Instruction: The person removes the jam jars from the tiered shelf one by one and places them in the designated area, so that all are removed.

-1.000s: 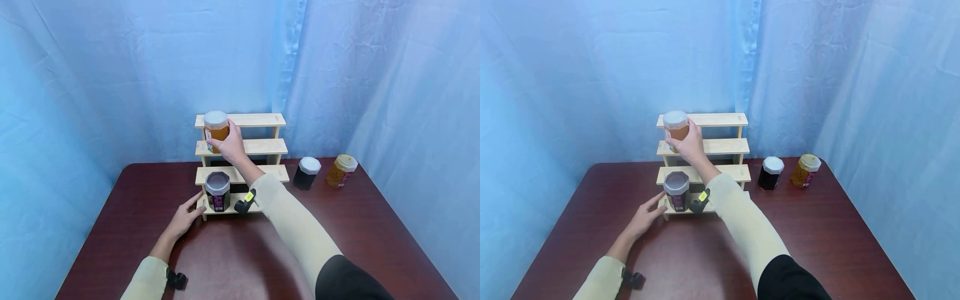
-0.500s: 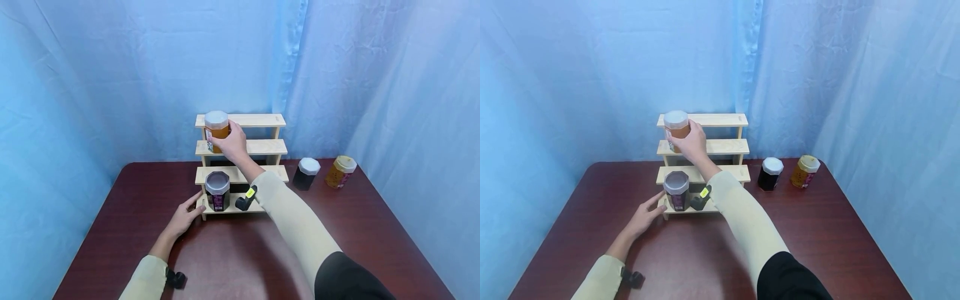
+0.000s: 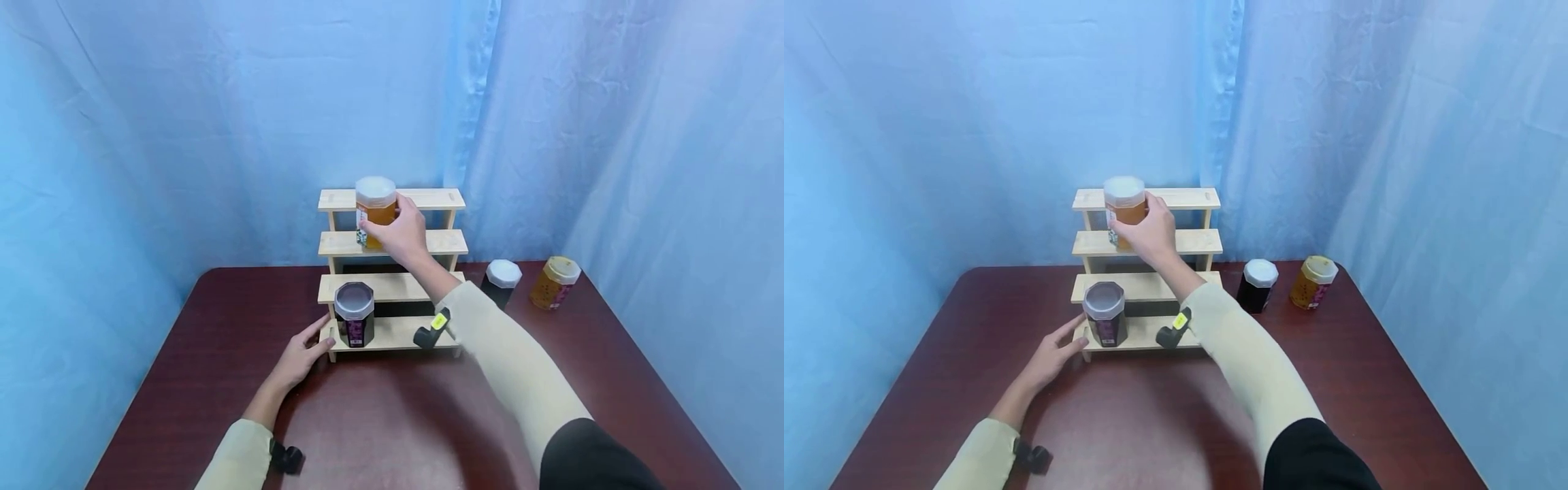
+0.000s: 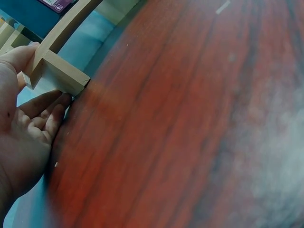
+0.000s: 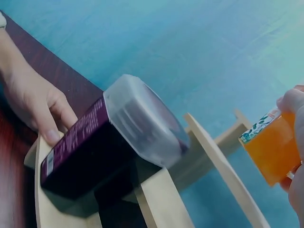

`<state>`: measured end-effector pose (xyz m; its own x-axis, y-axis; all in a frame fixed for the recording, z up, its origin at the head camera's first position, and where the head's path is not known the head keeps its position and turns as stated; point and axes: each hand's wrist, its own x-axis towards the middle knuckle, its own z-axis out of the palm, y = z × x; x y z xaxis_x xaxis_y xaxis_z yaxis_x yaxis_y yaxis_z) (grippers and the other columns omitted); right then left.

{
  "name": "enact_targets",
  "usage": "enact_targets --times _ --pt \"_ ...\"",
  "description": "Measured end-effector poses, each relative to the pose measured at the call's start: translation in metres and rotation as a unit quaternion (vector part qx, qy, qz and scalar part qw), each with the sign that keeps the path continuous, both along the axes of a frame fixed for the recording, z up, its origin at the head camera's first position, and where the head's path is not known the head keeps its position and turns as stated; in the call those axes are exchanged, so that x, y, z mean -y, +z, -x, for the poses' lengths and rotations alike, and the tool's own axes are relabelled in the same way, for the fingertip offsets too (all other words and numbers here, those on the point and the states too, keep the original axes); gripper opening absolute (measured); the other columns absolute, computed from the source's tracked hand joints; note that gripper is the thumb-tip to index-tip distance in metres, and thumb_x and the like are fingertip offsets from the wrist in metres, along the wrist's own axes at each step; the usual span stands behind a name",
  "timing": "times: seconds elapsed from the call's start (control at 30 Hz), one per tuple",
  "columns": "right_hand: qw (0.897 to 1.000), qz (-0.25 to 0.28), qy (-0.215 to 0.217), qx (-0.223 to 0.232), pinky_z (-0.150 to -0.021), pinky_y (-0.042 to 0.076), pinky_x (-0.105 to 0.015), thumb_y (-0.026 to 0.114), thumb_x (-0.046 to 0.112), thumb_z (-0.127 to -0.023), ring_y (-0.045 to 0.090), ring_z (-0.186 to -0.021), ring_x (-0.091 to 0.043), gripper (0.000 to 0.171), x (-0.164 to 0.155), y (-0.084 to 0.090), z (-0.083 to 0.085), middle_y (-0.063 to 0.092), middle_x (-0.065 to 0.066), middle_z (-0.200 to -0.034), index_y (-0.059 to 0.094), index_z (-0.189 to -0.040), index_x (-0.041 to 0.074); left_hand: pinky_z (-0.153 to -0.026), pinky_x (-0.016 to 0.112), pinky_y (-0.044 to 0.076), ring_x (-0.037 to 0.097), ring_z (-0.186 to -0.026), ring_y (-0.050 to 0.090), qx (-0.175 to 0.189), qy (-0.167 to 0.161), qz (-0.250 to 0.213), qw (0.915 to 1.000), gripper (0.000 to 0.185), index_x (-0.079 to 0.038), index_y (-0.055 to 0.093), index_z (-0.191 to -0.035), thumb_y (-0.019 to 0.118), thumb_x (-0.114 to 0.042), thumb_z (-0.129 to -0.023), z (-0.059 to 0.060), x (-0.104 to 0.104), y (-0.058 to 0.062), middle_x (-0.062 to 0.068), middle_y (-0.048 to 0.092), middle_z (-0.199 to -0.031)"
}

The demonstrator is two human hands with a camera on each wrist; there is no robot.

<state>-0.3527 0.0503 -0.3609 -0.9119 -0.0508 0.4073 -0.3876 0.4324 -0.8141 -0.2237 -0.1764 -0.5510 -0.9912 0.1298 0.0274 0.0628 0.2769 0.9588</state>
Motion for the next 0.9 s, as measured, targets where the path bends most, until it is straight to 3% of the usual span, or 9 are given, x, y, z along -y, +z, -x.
enact_targets --times 0.33,0.57,0.67,0.83,0.9 --pt "1.000 0.003 -0.001 -0.001 -0.089 0.054 -0.043 0.087 0.038 -0.078 0.060 -0.112 -0.023 0.068 -0.058 -0.001 -0.018 0.061 -0.004 -0.123 0.060 -0.134 0.011 -0.099 0.030 0.043 0.023 -0.131 0.047 -0.009 0.010 -0.002 0.9999 0.061 -0.016 0.047 -0.153 0.069 -0.028 -0.098 0.002 0.004 -0.004 0.003 0.046 -0.154" --pt "0.999 -0.016 -0.035 0.009 -0.089 0.054 -0.048 0.089 0.039 -0.076 0.060 -0.112 -0.028 0.071 -0.107 -0.010 -0.040 0.061 -0.009 -0.124 0.060 -0.133 0.008 -0.093 0.021 0.044 0.025 -0.129 0.048 -0.013 0.002 -0.019 0.9997 0.061 -0.013 0.046 -0.153 0.069 -0.026 -0.098 0.005 0.004 -0.004 0.007 0.045 -0.154" --pt "0.999 -0.024 -0.045 0.016 -0.089 0.053 -0.051 0.089 0.040 -0.076 0.061 -0.112 -0.031 0.073 -0.128 -0.012 -0.051 0.062 -0.011 -0.125 0.059 -0.133 0.006 -0.094 0.023 0.044 0.027 -0.130 0.047 -0.009 -0.003 -0.011 0.9999 0.061 -0.008 0.044 -0.154 0.068 -0.020 -0.099 0.000 0.002 0.007 0.011 0.043 -0.155" --pt "0.996 -0.052 -0.067 0.037 -0.092 0.052 -0.053 0.088 0.048 -0.075 0.059 -0.117 -0.032 0.080 -0.160 -0.019 -0.066 0.060 -0.011 -0.128 0.057 -0.137 0.008 -0.094 0.023 0.044 0.025 -0.128 0.049 -0.017 0.001 -0.007 0.9998 0.061 -0.011 0.046 -0.153 0.069 -0.025 -0.098 0.003 0.004 0.005 0.008 0.045 -0.155" --pt "0.995 -0.056 -0.072 0.043 -0.094 0.051 -0.053 0.088 0.049 -0.075 0.058 -0.119 -0.033 0.082 -0.172 -0.024 -0.071 0.059 -0.012 -0.130 0.056 -0.138 0.007 -0.093 0.021 0.043 0.023 -0.126 0.050 -0.015 0.005 -0.011 0.9998 0.062 -0.015 0.046 -0.153 0.070 -0.028 -0.098 0.007 0.006 -0.004 0.005 0.045 -0.155"
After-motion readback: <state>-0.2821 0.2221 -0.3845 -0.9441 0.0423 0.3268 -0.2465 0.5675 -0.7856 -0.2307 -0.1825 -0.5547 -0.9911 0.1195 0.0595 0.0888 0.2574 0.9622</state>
